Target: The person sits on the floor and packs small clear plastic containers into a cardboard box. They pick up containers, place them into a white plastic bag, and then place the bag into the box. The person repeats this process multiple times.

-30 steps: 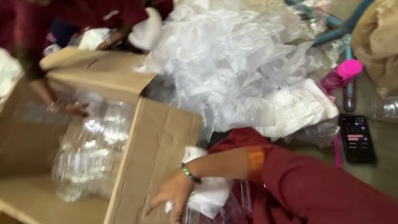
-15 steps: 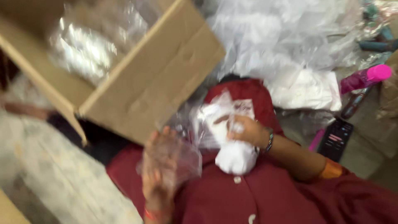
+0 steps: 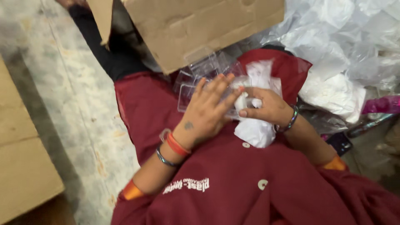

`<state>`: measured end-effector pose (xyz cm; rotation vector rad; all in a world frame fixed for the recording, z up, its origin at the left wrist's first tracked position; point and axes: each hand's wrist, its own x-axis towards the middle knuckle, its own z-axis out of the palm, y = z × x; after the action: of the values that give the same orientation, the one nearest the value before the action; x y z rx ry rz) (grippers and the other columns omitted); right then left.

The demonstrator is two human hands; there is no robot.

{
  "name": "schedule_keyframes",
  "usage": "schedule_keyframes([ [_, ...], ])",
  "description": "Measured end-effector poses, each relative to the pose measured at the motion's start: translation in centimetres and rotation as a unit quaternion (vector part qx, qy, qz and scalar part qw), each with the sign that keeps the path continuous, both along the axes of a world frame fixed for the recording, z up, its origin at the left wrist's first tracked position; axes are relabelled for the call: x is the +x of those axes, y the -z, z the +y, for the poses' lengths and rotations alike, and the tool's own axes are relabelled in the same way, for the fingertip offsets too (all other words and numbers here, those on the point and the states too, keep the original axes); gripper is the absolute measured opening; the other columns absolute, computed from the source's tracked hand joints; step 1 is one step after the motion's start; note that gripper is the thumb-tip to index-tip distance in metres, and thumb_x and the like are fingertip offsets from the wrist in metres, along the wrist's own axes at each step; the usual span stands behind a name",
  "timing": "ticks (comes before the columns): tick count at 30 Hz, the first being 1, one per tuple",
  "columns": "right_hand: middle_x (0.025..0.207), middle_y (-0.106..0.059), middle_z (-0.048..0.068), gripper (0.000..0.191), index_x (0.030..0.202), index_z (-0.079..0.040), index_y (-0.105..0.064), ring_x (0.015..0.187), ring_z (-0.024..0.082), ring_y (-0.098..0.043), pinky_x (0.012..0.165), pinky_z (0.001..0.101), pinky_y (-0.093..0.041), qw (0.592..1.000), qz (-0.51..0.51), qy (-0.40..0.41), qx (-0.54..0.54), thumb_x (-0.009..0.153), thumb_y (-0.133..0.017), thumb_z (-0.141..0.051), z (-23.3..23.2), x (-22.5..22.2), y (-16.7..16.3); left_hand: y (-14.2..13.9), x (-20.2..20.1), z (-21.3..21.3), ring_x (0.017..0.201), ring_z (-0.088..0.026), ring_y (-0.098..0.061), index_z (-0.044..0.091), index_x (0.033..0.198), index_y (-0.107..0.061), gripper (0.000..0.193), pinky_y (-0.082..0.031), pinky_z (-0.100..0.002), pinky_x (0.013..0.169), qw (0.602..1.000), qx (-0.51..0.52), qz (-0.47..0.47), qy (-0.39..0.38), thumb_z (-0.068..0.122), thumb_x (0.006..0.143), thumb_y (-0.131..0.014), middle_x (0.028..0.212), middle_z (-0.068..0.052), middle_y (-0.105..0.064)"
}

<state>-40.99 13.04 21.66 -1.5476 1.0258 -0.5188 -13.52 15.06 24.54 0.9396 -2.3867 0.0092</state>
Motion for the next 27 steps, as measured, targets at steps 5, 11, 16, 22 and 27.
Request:
schedule_keyframes([
  [5, 0.149, -0.045, 0.006, 0.112, 0.159, 0.001, -0.021, 0.138, 0.016, -0.042, 0.114, 0.0296, -0.033, 0.983, -0.144, -0.095, -0.057, 0.079, -0.089, -0.041, 0.1, 0.9, -0.9, 1.0, 0.7, 0.1, 0.144, -0.038, -0.047, 0.005, 0.164, -0.024, 0.11, -0.043, -0.045, 0.122, 0.962, 0.193, 0.19, 0.047, 0.041, 0.083, -0.09, 0.158, -0.021, -0.043],
  [11, 0.1, -0.056, -0.002, 0.115, 0.161, -0.001, -0.03, 0.091, 0.006, -0.053, 0.078, 0.0206, -0.045, 0.985, -0.146, -0.025, 0.089, 0.07, -0.09, -0.04, 1.1, 1.8, -0.5, 2.4, 0.1, 2.2, 0.144, -0.043, -0.044, 0.004, 0.163, -0.02, 0.115, -0.043, -0.045, 0.119, 0.94, 0.253, 0.216, 0.074, 0.037, 0.079, -0.091, 0.158, -0.026, -0.036],
  [16, 0.083, -0.054, -0.004, 0.107, 0.157, 0.0, -0.038, 0.076, 0.004, -0.051, 0.071, 0.0191, -0.042, 0.976, -0.198, 0.015, 0.093, 0.077, -0.086, -0.052, 0.9, 0.8, -0.3, 0.5, 1.9, 2.1, 0.143, -0.036, -0.047, 0.009, 0.158, -0.034, 0.104, -0.046, -0.042, 0.116, 0.876, 0.376, 0.291, 0.087, 0.024, 0.074, -0.094, 0.158, -0.018, -0.037],
  [22, 0.078, -0.051, -0.006, 0.118, 0.154, 0.0, -0.04, 0.071, 0.003, -0.046, 0.063, 0.0178, -0.036, 0.979, -0.181, 0.015, 0.087, 0.07, -0.082, -0.072, 1.0, 0.8, -0.4, 0.6, 1.4, 3.3, 0.147, -0.024, -0.048, 0.009, 0.154, -0.04, 0.087, -0.048, -0.042, 0.121, 0.698, 0.516, 0.482, 0.119, 0.013, 0.083, -0.089, 0.163, -0.011, -0.038],
  [27, 0.112, -0.06, -0.001, 0.114, 0.149, -0.002, -0.046, 0.1, 0.005, -0.056, 0.086, 0.0222, -0.048, 0.984, -0.17, -0.014, 0.058, 0.07, -0.08, -0.077, 1.0, 1.7, -0.2, 1.3, -0.3, 4.1, 0.15, -0.027, -0.046, 0.01, 0.15, -0.049, 0.077, -0.045, -0.042, 0.121, 0.789, 0.444, 0.425, 0.017, 0.017, 0.085, -0.09, 0.167, -0.013, -0.035],
])
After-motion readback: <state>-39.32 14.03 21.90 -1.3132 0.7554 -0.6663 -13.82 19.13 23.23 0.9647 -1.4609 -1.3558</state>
